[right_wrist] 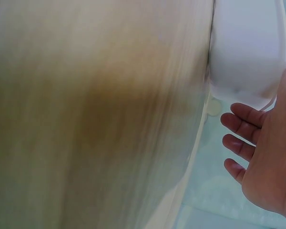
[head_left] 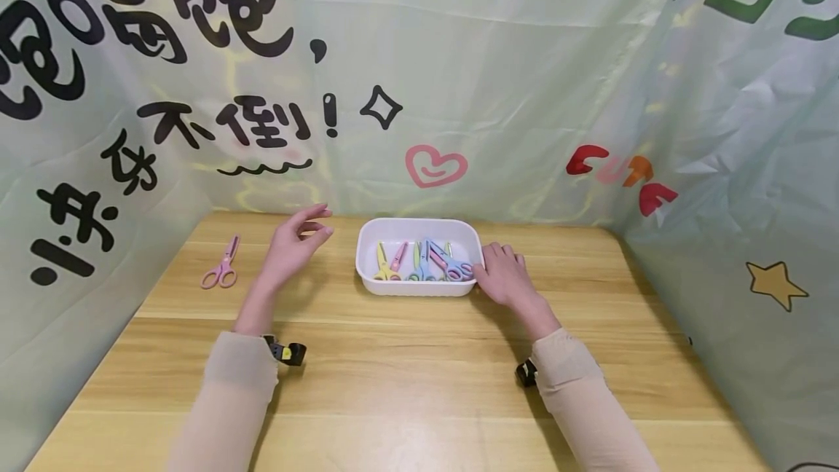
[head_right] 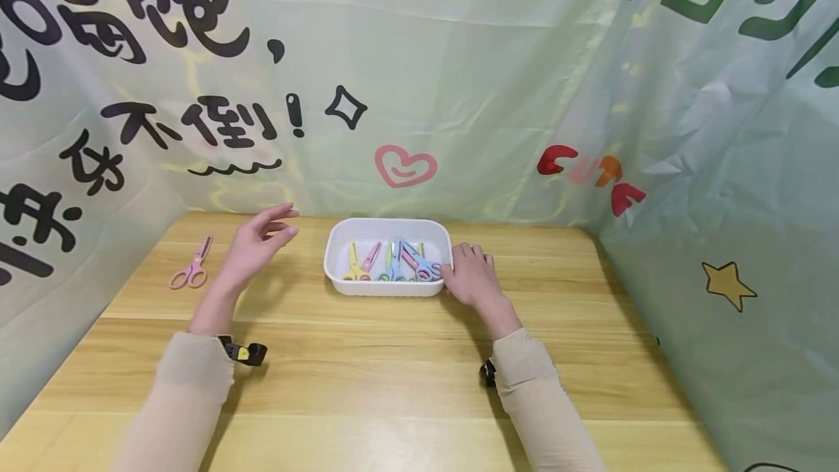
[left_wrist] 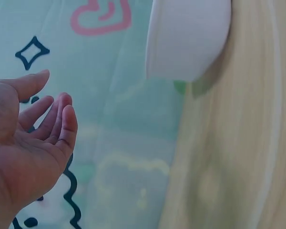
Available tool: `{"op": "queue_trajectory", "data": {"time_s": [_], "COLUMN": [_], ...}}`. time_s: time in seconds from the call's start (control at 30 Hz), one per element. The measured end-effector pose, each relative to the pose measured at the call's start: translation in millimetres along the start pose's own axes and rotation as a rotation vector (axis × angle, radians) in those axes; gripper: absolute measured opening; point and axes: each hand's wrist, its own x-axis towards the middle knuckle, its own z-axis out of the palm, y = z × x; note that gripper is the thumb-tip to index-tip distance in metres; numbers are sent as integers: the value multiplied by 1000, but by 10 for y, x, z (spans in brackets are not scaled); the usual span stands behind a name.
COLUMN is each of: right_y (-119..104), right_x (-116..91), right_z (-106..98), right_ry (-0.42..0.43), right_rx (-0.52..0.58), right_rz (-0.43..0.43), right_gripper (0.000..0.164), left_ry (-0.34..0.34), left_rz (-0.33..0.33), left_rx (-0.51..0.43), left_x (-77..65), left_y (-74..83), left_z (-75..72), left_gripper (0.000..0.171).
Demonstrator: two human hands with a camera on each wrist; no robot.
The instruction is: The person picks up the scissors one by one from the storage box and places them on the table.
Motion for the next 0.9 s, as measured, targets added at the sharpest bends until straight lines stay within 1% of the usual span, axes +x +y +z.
{"op": "queue_trajectory", "data": {"time_s": [0.13, 0.23, 0.43, 0.67, 0.9], "right_y": [2, 4, 14, 8, 7], "right_x": [-1, -2, 2, -7, 6], "right_z": [-4, -5, 6, -9, -7], "right_ry": [-5, -6, -9, -20, -32], "right_rx": [-4, -3, -8, -5, 2], "right_rz": [5, 8, 8, 19, 23], "right_gripper": [44, 44, 43, 44, 46], "left_ry": [-16, -31, -79, -168, -227], "left_rz": [22, 33, 20, 3, -33], "left_rx": [-30, -34, -30, -5, 8], "left_x": [51, 88, 140, 181, 213], "left_y": [79, 136, 214, 195, 139], "left_z": [130, 233, 501, 833, 1068], "left_gripper": [50, 50, 50, 50, 51]}}
